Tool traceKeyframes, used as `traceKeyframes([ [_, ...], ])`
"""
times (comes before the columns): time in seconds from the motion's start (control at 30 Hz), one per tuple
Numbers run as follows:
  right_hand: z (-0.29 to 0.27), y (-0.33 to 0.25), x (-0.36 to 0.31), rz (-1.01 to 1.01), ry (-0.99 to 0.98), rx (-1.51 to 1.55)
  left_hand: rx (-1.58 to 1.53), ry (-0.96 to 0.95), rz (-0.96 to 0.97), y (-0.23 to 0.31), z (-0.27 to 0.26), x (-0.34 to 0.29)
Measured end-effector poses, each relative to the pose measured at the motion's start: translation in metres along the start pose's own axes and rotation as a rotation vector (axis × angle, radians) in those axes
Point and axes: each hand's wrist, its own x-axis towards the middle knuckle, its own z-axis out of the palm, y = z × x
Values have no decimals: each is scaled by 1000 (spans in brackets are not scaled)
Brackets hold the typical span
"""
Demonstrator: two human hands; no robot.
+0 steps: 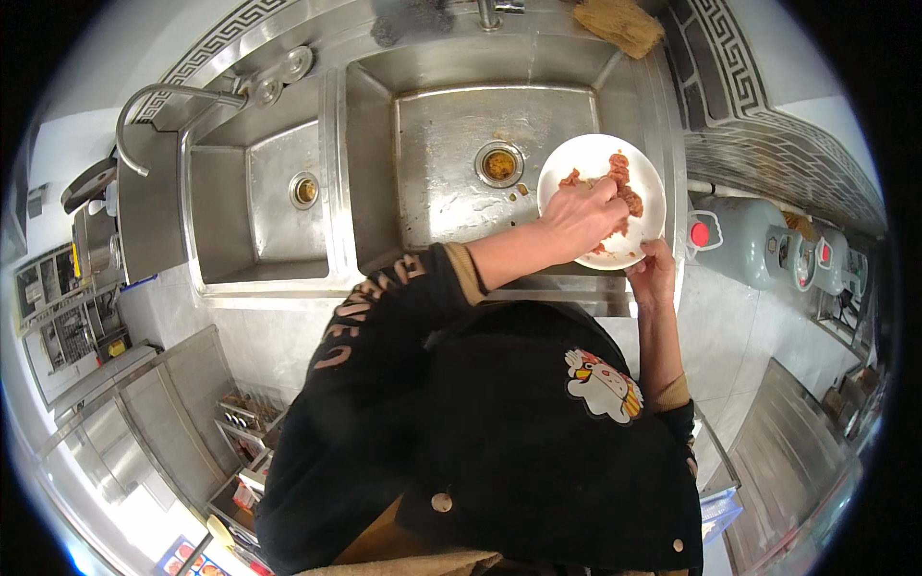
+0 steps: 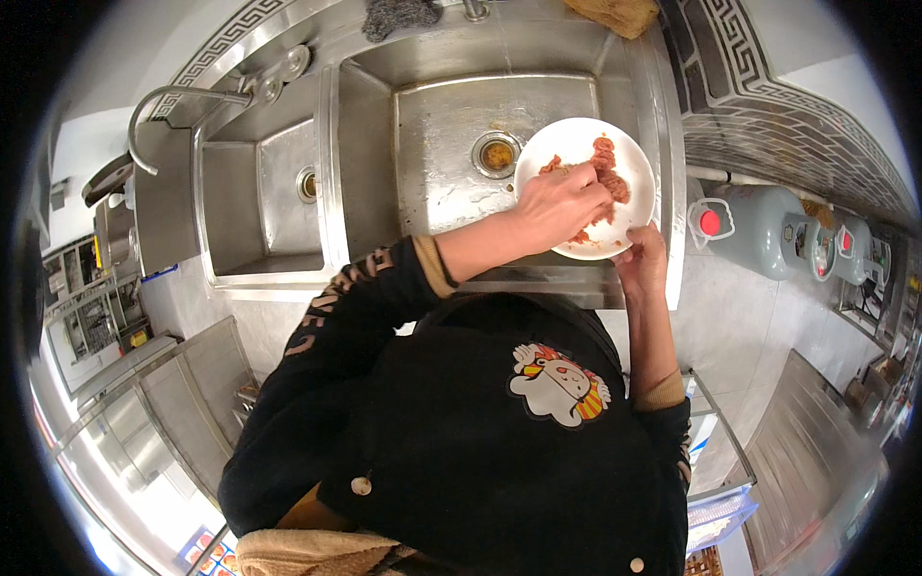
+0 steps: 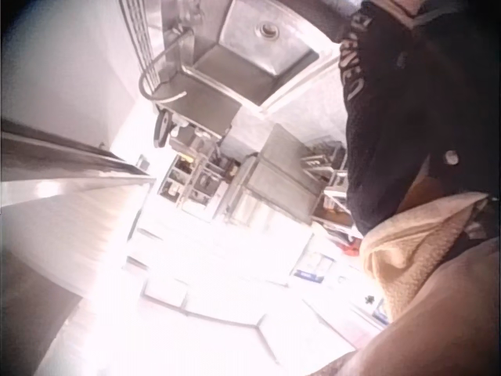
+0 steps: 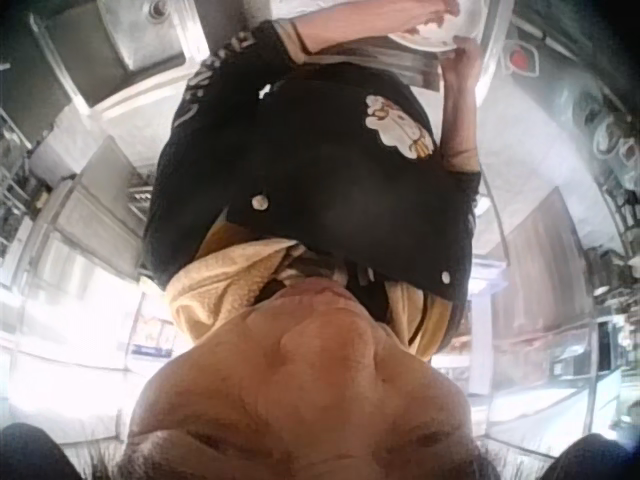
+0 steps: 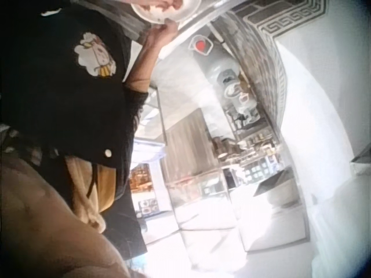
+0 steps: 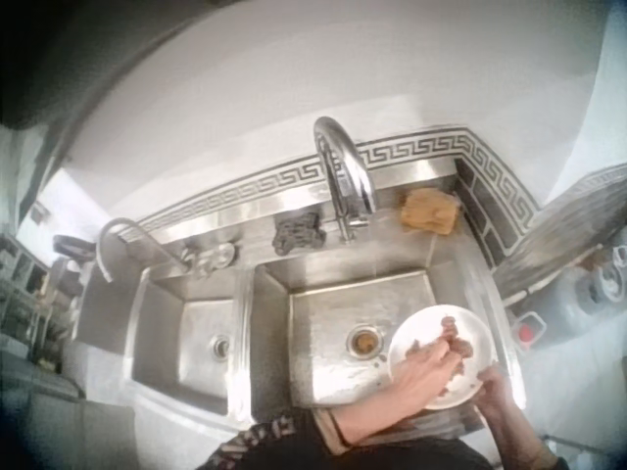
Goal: The person mixes raw ground meat with a white powder in a white bowl using their right hand while holding the bowl with the left. They move from the counter to the sink, rinse their hand under running water, and continue mixing the meat until the clip ends.
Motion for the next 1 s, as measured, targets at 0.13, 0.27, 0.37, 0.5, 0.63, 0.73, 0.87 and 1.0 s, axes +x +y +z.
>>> traceKeyframes([
  [0.13, -1, 3, 0, 4, 63, -30, -97, -90, -117, -5, 13, -2],
  [0.27, -5, -3, 3, -10, 66, -24, 27, 197, 145, -4, 7, -12],
  [0.37, -4, -4, 2, -16, 85, -14, -96, 72, 52, -6, 1, -13],
  [0.5, -3, -3, 2, -26, 65, -68, -192, -79, -112, -14, -2, -7],
  [0.63, -9, -7, 1, -34, 96, 11, -1001, 108, -519, -46, -20, 5],
  [0.73, -11, -14, 2, -72, 38, 15, -1447, 193, -853, -109, -56, 27],
  [0.87, -6, -20, -3, -80, 115, 2, -1740, 390, -959, -162, -70, 55],
  [1.0, 0, -22, -6, -86, 78, 42, -1818, 346, -958, -179, -63, 77],
])
